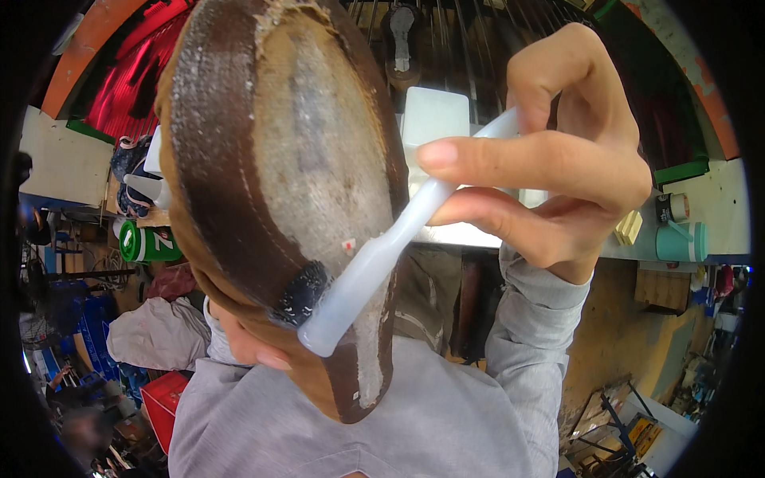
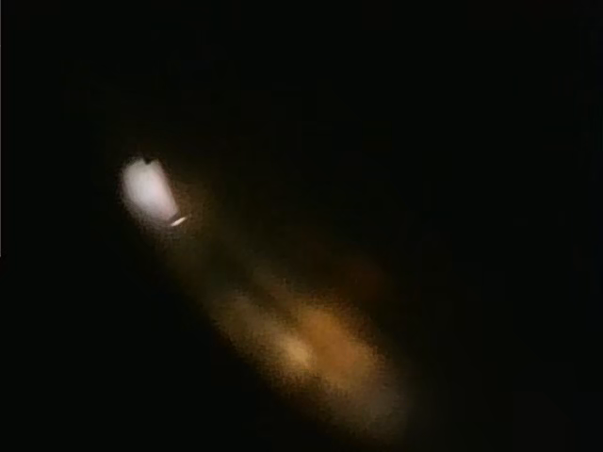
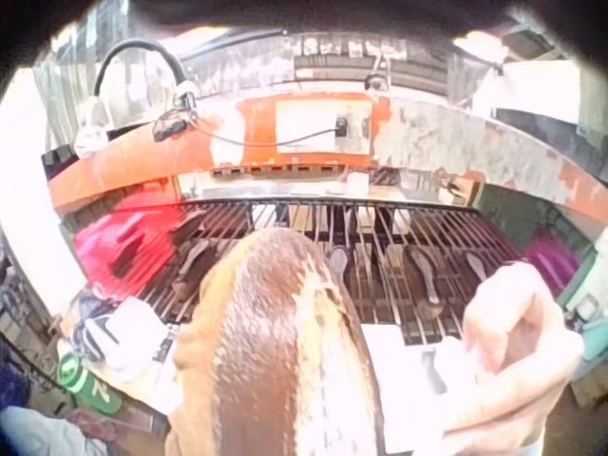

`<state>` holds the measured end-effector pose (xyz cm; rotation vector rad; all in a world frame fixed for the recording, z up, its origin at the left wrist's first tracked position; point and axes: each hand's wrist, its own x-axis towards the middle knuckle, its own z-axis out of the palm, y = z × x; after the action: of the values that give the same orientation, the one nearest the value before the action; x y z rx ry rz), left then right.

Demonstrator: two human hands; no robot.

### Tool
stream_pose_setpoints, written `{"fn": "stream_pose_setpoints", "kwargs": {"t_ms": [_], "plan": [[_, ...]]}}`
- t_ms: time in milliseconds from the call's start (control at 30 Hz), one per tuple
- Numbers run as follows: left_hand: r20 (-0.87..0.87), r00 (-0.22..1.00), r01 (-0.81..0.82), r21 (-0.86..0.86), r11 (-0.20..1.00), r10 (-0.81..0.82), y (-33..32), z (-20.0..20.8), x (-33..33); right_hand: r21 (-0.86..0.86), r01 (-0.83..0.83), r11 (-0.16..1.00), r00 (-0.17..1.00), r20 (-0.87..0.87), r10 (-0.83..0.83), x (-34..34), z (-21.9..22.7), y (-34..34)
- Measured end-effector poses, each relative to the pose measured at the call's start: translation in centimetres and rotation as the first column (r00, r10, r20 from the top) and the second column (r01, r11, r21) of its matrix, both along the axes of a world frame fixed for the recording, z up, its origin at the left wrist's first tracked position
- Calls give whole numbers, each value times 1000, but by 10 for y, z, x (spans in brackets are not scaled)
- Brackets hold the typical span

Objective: The person applies a white adhesive to the sole and edges of a brown shoe using a small brush. They repeatedly dip the brush into a container and spread the glue across the sole surface and perimeter.

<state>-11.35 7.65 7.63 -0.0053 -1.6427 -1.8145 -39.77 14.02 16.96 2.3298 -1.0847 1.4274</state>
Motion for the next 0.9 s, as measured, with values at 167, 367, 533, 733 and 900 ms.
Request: {"fn": "stream_pose_setpoints", "kwargs": {"t_ms": [167, 367, 533, 733, 900], "plan": [[-7, 993, -117, 89, 989, 118, 8, -3, 0, -5, 0, 1000, 999, -40, 0, -2, -1, 3], [57, 996, -81, 262, 962, 68, 12, 1, 12, 16, -16, 1000, 1000, 16, 15, 1, -11, 6], [27, 994, -112, 273, 955, 109, 14, 3, 14, 40, -36, 999, 996, 77, 33, 4, -20, 7], [-29, 977, -192, 302, 934, 210, 16, 0, 19, 76, -84, 994, 988, 137, 73, 5, -30, 10], [-68, 950, -268, 331, 905, 306, 11, -2, 24, 146, -192, 971, 969, 183, 164, 9, -36, 17]]}}
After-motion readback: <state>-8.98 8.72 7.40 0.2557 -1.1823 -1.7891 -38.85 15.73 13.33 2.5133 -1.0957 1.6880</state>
